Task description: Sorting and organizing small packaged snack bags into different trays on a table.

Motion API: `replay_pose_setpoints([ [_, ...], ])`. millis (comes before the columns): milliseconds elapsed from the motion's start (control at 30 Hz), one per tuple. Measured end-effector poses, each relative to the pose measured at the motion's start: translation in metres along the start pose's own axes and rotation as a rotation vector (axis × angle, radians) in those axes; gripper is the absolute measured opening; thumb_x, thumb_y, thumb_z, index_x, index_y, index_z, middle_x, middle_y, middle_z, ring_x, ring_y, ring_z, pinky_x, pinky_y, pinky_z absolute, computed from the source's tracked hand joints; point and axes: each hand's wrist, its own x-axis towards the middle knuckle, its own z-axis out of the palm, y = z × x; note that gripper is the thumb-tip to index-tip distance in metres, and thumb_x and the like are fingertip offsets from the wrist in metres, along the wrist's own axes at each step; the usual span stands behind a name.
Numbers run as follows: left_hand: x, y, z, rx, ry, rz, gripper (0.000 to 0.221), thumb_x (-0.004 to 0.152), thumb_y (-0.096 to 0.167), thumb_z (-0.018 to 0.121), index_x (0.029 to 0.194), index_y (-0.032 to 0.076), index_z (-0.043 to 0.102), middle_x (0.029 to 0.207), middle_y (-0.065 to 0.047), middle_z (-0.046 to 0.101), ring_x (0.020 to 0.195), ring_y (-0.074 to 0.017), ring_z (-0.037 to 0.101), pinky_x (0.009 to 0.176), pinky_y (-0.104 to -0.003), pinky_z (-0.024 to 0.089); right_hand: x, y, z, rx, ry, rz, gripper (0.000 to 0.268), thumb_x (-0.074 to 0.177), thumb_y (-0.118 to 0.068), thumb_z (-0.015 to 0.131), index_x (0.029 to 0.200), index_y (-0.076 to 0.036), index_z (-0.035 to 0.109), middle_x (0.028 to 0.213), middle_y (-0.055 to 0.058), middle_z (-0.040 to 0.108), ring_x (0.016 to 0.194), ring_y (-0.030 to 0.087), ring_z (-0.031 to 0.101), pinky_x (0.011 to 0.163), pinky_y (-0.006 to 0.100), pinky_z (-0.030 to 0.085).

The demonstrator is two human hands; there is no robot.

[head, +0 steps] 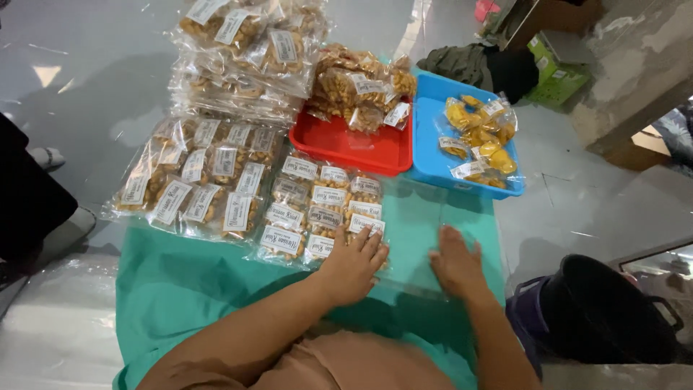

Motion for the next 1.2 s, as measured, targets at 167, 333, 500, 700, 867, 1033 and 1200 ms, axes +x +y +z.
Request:
replay_pose_setpoints([
  [167, -0.001, 0.002, -0.008, -0.014, -0.017, 0.006, 0.064, 0.102, 0.04, 0.052, 0.154, 0.006, 0.04, 0.161, -0.025, 0.035, 0.151, -0.0465, 0.027, 0.108, -0.081, 0.019, -0.026, 0.1, 0.024, -0.07, 0.083, 0.21, 0.062, 0.106, -0.054, 0.031, 0.138, -0.006, 0.055, 0.146, 0.021, 0.057, 0.139, 0.038, 0.053, 0.116, 0.067, 0.034],
  [333, -0.007, 0.008, -0.028, -0.099, -0.168, 0.012, 0.07, 0.104, 0.042, 0.047, 0.16, 0.004, 0.03, 0.168, -0.026, 0.019, 0.156, -0.0469, 0.006, 0.112, -0.083, -0.001, -0.026, 0.135, 0.023, -0.018, 0.222, 0.421, 0.059, 0.108, -0.068, 0.036, 0.139, -0.031, 0.071, 0.156, 0.006, 0.061, 0.148, 0.03, 0.053, 0.11, 0.082, 0.021],
  [500, -0.013, 0.037, 0.026, -0.387, 0.459, 0.273, 0.022, 0.084, 0.03, 0.071, 0.08, 0.009, 0.067, 0.077, -0.011, 0.064, 0.069, -0.0349, 0.06, 0.049, -0.05, 0.04, 0.001, 0.008, -0.119, 0.458, 0.204, 0.296, 0.032, 0.101, -0.027, 0.054, 0.126, -0.013, 0.069, 0.133, 0.009, 0.067, 0.124, 0.031, 0.058, 0.107, 0.05, 0.042],
  [700, -0.011, 0.042, 0.084, -1.466, -0.418, -0.419, 0.048, 0.098, 0.055, 0.059, 0.095, 0.008, 0.07, 0.087, -0.006, 0.075, 0.065, -0.0164, 0.066, 0.062, -0.034, 0.054, 0.113, -0.047, -0.082, 0.449, 0.104, -0.109, 0.036, 0.099, -0.023, 0.059, 0.133, -0.011, 0.065, 0.143, 0.012, 0.062, 0.132, 0.032, 0.056, 0.11, 0.049, 0.042],
  [867, 0.0, 0.027, 0.114, -1.974, -0.536, -0.584, 0.094, 0.09, 0.072, 0.055, 0.151, 0.001, 0.046, 0.123, -0.022, 0.068, 0.081, -0.0334, 0.07, 0.072, -0.041, 0.057, 0.176, -0.067, -0.029, 0.379, 0.273, -0.225, 0.036, 0.09, -0.015, 0.065, 0.126, -0.01, 0.063, 0.122, 0.019, 0.067, 0.108, 0.042, 0.063, 0.086, 0.056, 0.05],
  [1033, 0.003, 0.029, 0.101, -2.173, -0.48, -0.678, 0.098, 0.089, 0.073, 0.057, 0.159, 0.008, 0.036, 0.127, -0.021, 0.064, 0.084, -0.0342, 0.071, 0.074, -0.043, 0.054, 0.182, -0.081, -0.027, 0.219, 0.411, -0.239, 0.017, 0.083, -0.012, 0.069, 0.1, -0.008, 0.069, 0.09, 0.018, 0.07, 0.084, 0.04, 0.063, 0.066, 0.055, 0.049],
  [1200, 0.002, 0.031, 0.093, -2.196, -0.314, -0.67, 0.07, 0.094, 0.056, 0.061, 0.139, 0.004, 0.057, 0.125, -0.021, 0.066, 0.079, -0.0262, 0.074, 0.052, -0.027, 0.047, 0.183, -0.063, -0.008, 0.147, 0.449, -0.272, 0.018, 0.083, -0.015, 0.069, 0.1, -0.015, 0.072, 0.1, 0.011, 0.072, 0.089, 0.037, 0.066, 0.072, 0.054, 0.052],
])
